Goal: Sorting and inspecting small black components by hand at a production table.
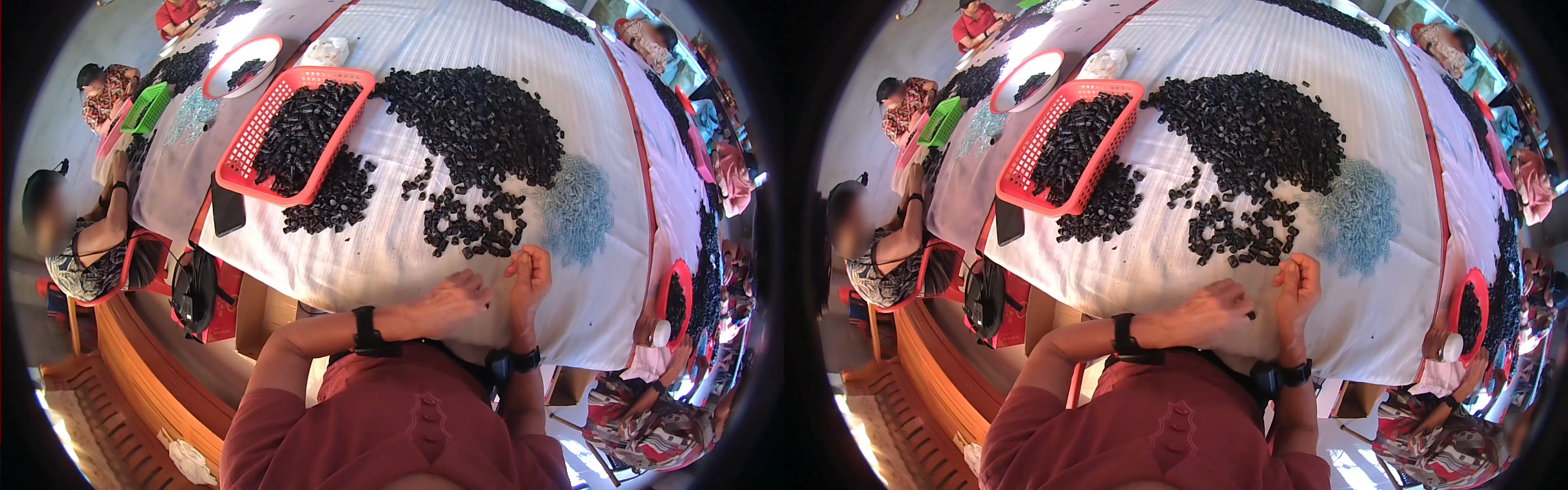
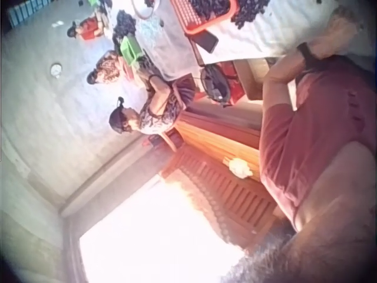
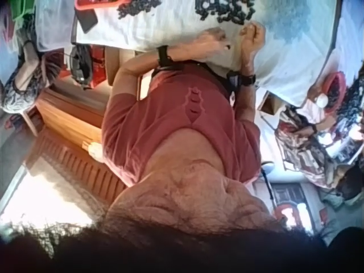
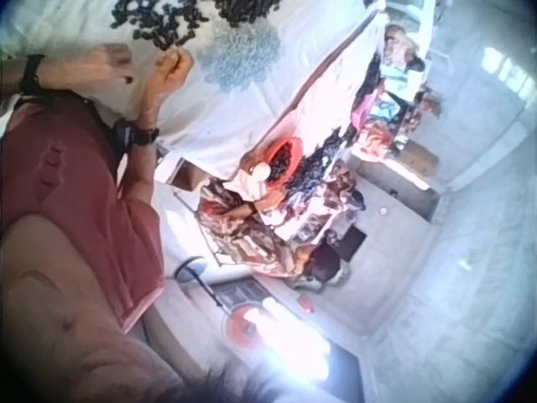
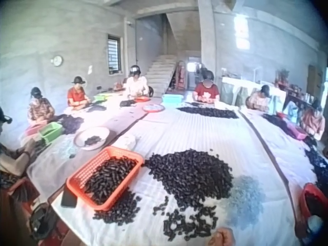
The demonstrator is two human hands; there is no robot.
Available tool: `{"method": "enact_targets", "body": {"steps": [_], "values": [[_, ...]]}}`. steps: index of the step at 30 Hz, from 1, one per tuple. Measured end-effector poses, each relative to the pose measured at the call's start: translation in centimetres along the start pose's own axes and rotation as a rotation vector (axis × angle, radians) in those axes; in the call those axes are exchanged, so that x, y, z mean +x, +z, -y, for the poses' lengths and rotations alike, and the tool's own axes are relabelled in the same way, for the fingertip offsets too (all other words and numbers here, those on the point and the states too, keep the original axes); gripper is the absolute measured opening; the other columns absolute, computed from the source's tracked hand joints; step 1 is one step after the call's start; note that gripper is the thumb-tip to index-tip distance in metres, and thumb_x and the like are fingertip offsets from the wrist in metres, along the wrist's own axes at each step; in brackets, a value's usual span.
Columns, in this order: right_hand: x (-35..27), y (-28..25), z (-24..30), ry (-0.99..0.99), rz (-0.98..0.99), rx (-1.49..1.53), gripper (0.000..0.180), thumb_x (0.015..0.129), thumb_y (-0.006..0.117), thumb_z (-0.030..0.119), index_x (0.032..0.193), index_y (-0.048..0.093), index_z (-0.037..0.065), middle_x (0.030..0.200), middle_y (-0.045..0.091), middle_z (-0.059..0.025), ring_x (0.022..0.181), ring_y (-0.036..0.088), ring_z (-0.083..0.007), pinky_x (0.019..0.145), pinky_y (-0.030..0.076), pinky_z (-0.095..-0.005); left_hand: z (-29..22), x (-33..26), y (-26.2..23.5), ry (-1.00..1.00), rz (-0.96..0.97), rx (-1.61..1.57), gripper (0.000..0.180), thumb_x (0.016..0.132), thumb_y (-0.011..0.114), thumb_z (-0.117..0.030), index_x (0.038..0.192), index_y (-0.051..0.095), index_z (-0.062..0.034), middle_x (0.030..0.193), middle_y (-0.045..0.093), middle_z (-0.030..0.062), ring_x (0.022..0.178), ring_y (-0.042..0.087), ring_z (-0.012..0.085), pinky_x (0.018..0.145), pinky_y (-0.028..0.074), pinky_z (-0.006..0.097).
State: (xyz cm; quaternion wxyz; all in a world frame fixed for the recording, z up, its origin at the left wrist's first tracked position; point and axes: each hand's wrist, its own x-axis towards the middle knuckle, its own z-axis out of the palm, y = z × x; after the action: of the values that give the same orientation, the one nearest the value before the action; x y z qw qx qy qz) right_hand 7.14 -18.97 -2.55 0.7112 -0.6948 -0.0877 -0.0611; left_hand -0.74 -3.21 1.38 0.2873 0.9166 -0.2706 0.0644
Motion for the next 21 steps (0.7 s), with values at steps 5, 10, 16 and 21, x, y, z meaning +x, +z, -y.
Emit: {"method": "enact_targets", "body": {"steps": [5,10,16,21], "values": [[-0.3,0.2,0.6,0.018,-0.003,-0.046,0.005,0.091,0.052,0.008,0.092,0.052,0.002,0.08,0.056,-0.0025,0.061,0.048,-0.0057,0.057,0.042,-0.0191,0.6,0.5,3.4,0.061,0.046,0.01,0.019,0.075,0.059,-0.014,0.089,0.052,-0.003,0.09,0.051,0.0132,0.091,0.051,0.0291,0.079,0.044,0.037],[-0.3,-0.1,0.1,-0.051,-0.002,-0.098,0.005,0.089,0.055,0.007,0.09,0.053,0.002,0.078,0.053,-0.0004,0.061,0.047,-0.0055,0.057,0.04,-0.0184,1.7,0.3,4.2,0.012,-0.053,-0.041,0.016,0.076,0.061,-0.013,0.087,0.053,-0.0044,0.087,0.052,0.0114,0.086,0.053,0.0256,0.074,0.045,0.037],[-0.7,0.5,1.2,0.052,0.022,0.027,0.002,0.087,0.054,0.003,0.087,0.053,0.003,0.074,0.052,0.0003,0.058,0.046,-0.0051,0.054,0.038,-0.0177,4.3,-1.1,0.0,-0.408,-0.186,-1.044,0.016,0.086,0.056,-0.003,0.102,0.056,-0.0013,0.084,0.056,0.0065,0.072,0.056,0.0131,0.064,0.049,0.028],[-1.9,1.6,1.5,0.099,0.113,0.027,0.004,0.084,0.053,0.0,0.086,0.053,0.003,0.073,0.052,-0.0006,0.055,0.048,-0.0062,0.054,0.039,-0.0185,5.5,-3.4,-0.7,-0.428,-0.328,-1.509,0.015,0.087,0.057,-0.004,0.102,0.059,-0.0029,0.088,0.059,0.0051,0.075,0.056,0.0118,0.071,0.049,0.028]]}}
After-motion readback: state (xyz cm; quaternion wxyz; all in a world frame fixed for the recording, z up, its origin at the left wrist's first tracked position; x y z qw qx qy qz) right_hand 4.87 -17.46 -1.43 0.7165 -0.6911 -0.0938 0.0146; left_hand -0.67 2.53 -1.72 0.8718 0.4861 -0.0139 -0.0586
